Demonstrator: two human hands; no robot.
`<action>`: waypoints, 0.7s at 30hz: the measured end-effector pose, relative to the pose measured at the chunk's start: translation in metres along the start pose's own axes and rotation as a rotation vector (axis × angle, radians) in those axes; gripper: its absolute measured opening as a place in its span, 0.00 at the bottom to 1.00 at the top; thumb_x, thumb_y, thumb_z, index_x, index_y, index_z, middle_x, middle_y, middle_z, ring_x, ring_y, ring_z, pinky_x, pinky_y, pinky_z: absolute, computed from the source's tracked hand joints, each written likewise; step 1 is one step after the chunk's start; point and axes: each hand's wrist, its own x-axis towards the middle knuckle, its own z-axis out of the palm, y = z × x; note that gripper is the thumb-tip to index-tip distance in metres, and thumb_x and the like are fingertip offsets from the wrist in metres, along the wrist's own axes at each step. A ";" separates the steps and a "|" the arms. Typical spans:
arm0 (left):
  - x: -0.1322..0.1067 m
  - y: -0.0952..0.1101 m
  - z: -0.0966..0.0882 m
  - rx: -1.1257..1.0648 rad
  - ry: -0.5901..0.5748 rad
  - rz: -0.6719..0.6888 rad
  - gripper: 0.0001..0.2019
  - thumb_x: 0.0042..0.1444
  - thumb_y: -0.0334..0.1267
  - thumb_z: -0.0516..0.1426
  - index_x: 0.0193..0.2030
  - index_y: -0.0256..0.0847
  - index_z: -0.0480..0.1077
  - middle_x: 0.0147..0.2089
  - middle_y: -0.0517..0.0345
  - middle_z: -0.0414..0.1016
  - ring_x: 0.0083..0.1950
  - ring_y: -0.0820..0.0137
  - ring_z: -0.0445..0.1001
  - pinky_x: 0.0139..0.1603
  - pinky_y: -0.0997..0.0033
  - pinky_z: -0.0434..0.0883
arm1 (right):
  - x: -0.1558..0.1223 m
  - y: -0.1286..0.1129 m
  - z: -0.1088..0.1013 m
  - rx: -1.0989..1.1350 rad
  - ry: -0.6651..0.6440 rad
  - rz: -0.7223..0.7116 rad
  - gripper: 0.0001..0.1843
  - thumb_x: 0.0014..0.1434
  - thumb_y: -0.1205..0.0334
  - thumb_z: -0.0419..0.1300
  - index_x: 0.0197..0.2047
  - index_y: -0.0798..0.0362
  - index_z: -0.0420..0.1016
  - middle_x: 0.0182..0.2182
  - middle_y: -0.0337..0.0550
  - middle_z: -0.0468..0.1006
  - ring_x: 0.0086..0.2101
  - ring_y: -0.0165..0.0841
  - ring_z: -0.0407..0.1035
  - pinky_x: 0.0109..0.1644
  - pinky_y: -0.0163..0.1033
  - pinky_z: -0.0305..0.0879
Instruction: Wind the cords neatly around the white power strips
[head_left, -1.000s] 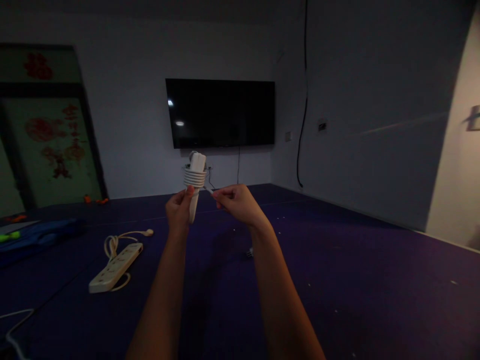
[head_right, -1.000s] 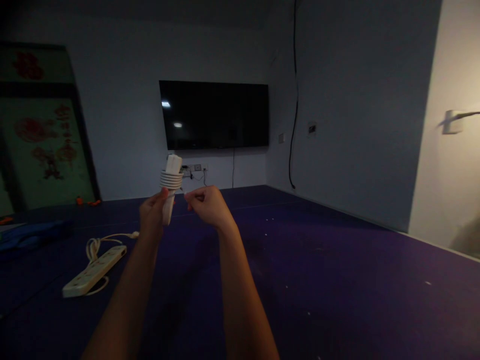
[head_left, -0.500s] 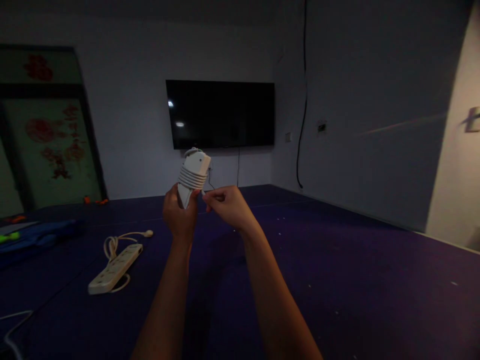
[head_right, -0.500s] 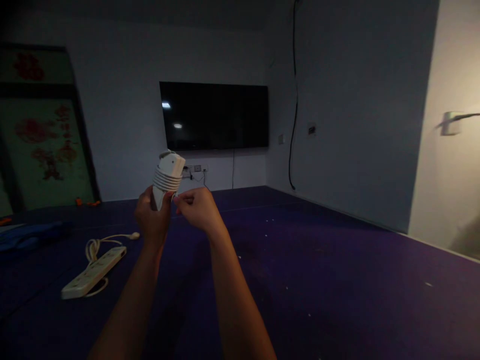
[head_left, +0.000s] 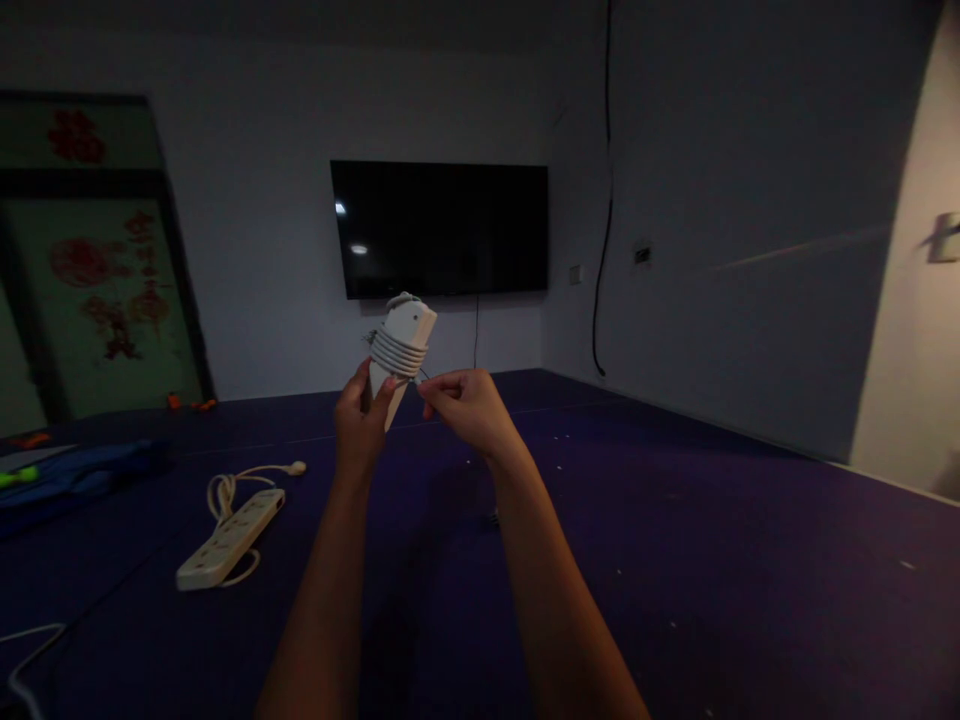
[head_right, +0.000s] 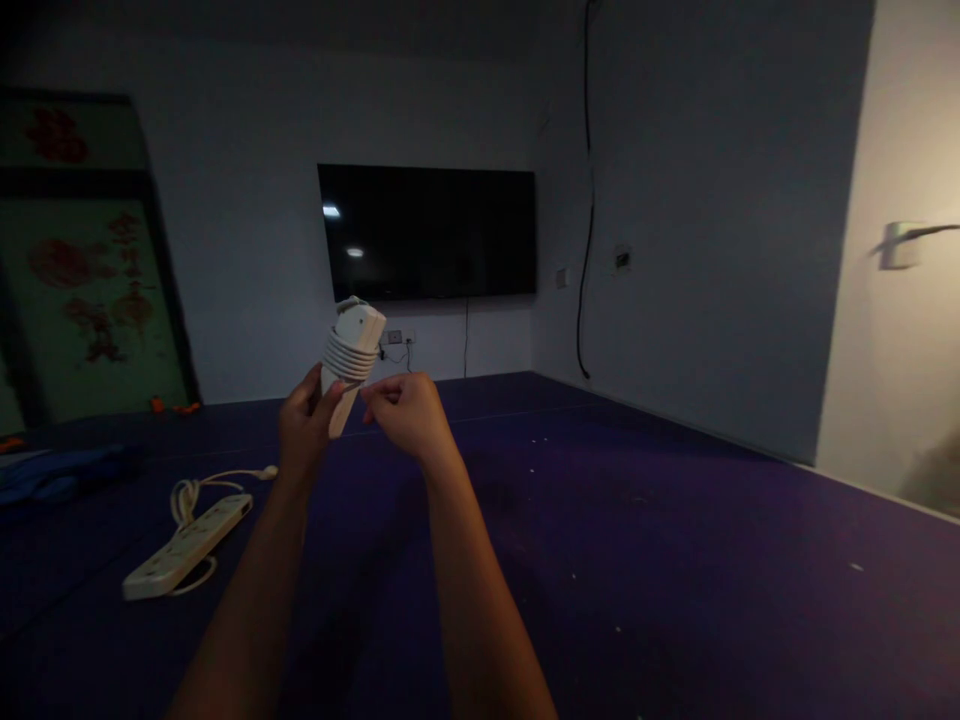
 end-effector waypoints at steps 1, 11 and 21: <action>0.001 -0.001 0.000 -0.029 0.001 -0.023 0.26 0.50 0.49 0.60 0.52 0.36 0.70 0.53 0.44 0.74 0.55 0.59 0.71 0.57 0.60 0.65 | 0.000 0.001 -0.001 -0.002 0.006 0.004 0.10 0.53 0.66 0.59 0.23 0.59 0.77 0.17 0.40 0.74 0.17 0.22 0.59 0.20 0.29 0.52; 0.001 0.011 0.000 0.158 0.152 0.046 0.29 0.39 0.51 0.66 0.46 0.35 0.71 0.42 0.49 0.75 0.42 0.64 0.73 0.41 0.66 0.70 | 0.005 0.007 0.003 0.009 0.029 0.099 0.06 0.53 0.69 0.59 0.26 0.60 0.75 0.17 0.38 0.74 0.14 0.20 0.57 0.17 0.27 0.50; -0.005 0.012 0.000 0.474 0.272 0.357 0.20 0.45 0.51 0.64 0.40 0.40 0.68 0.43 0.51 0.74 0.47 0.60 0.72 0.49 0.60 0.65 | 0.001 0.000 0.001 0.268 -0.137 0.354 0.06 0.60 0.70 0.56 0.34 0.60 0.75 0.19 0.40 0.77 0.16 0.24 0.67 0.18 0.26 0.62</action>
